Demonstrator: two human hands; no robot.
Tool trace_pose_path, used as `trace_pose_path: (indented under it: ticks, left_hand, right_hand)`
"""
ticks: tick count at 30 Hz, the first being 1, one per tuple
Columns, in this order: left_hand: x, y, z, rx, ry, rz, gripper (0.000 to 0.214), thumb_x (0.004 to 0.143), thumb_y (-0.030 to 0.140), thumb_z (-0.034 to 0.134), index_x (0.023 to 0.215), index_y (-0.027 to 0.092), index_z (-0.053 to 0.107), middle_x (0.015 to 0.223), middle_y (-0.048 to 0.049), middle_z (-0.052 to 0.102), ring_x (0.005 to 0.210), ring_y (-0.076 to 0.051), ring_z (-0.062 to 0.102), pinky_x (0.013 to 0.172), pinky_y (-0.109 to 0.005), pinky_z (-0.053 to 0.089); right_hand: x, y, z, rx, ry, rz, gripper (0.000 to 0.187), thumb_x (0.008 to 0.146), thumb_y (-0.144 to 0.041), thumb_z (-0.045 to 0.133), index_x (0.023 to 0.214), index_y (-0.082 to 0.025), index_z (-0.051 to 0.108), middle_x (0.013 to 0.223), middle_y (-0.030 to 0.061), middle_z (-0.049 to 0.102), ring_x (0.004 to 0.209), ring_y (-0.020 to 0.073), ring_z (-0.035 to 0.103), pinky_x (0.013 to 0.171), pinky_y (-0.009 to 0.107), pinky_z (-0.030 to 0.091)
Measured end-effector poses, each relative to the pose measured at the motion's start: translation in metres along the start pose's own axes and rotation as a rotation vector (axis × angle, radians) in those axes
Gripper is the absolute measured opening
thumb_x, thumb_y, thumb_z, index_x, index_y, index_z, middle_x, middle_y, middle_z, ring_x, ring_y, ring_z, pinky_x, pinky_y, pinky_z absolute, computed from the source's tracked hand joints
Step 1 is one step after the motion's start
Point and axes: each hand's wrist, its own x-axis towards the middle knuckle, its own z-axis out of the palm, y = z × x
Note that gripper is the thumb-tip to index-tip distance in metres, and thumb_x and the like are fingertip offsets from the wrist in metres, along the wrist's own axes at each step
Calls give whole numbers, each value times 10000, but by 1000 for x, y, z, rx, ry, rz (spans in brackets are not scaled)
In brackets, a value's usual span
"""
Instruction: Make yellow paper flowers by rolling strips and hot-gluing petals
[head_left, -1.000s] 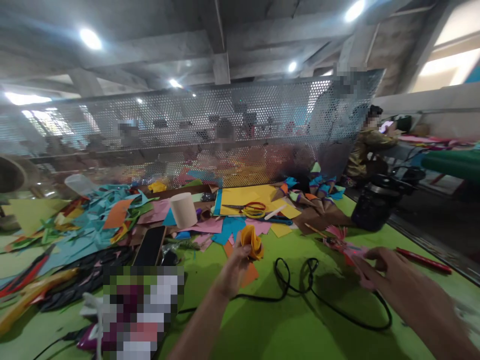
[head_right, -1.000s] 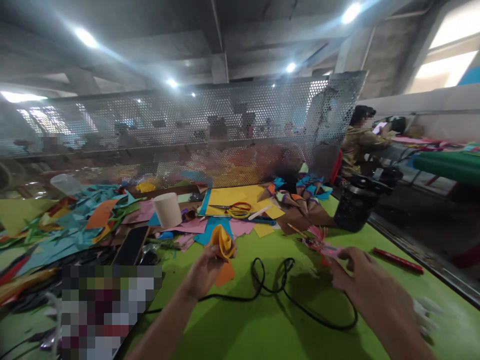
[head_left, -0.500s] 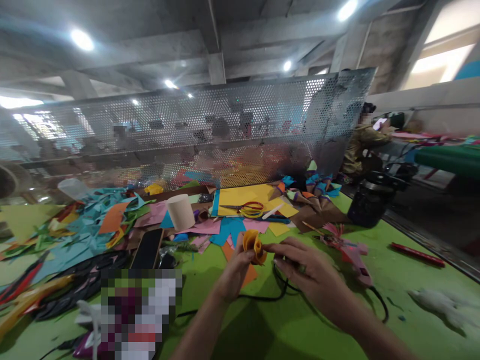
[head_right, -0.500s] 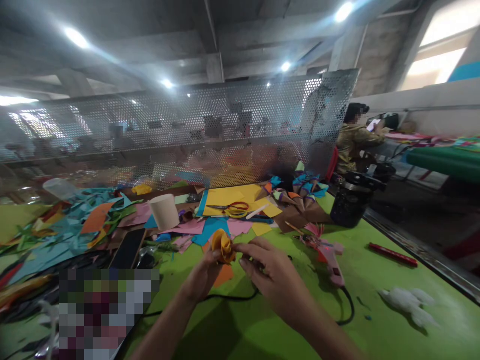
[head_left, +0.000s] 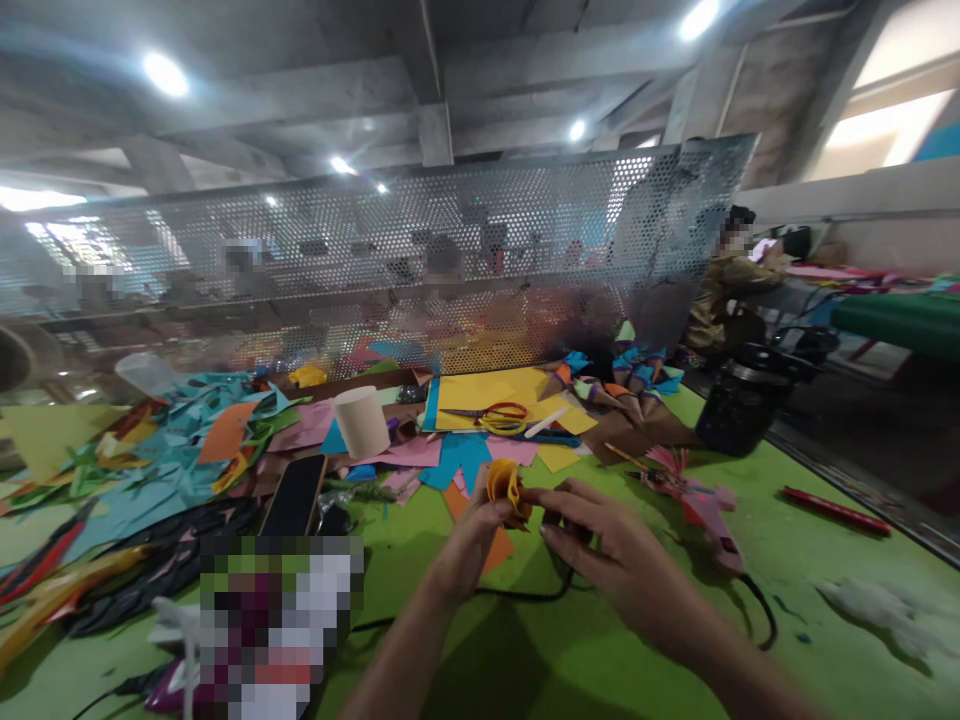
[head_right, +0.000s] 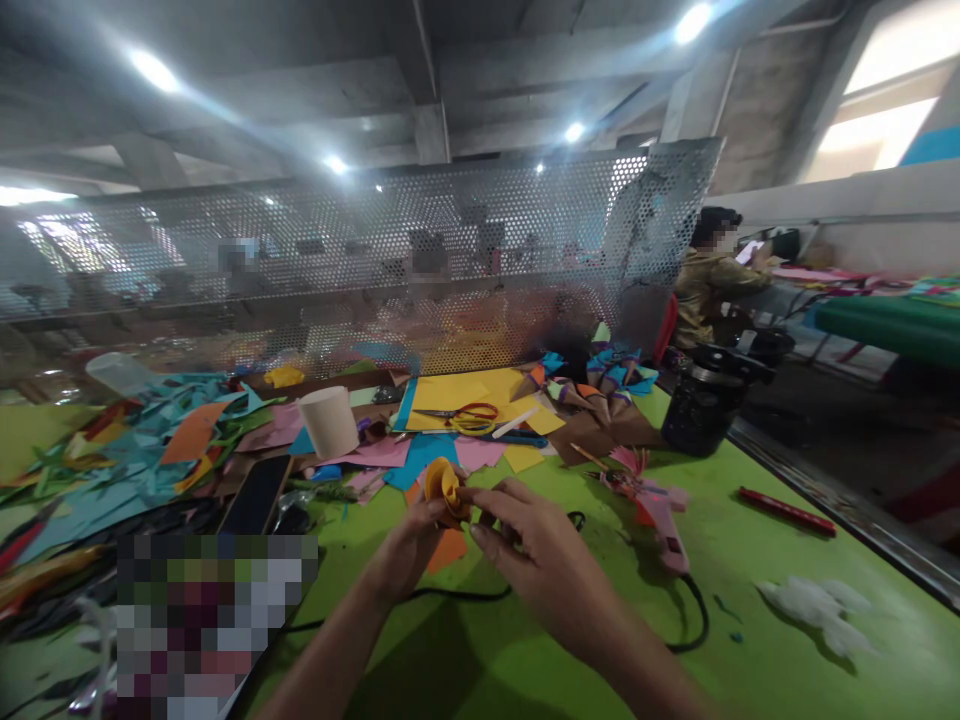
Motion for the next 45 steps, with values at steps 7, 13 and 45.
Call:
trace_pose_path:
  ticks: [7,13,45]
  left_hand:
    - [0,-1,0,-26,22,5,330,750,290,694,1071,226,654,993,-27,603,925,-186,511,833,-287,382]
    - [-2,2,2,-17,19,2,331,755,299,686,1074,223,648,983,-29,601,903,-184,511,850,-300,382]
    - [1,0,-10,-79,-31,17,407,779,350,700,1160,226,634,928,-31,632,839,-167,553,827,-290,419]
  right_hand:
    - [0,-2,-1,-41,23,-24,320,932,-220,542,1233,-239,648,943,59,652,827,188,638,733,300,532]
    - [-1,-4,-6,-59,25,-3,317,934,-229,535,1231,-228,646,1004,77,661,856,200,650,745,316,539]
    - [-61,122,-95,-442,335,806,250,724,-436,602,825,-208,598,604,35,678,546,232,626,490,299,365]
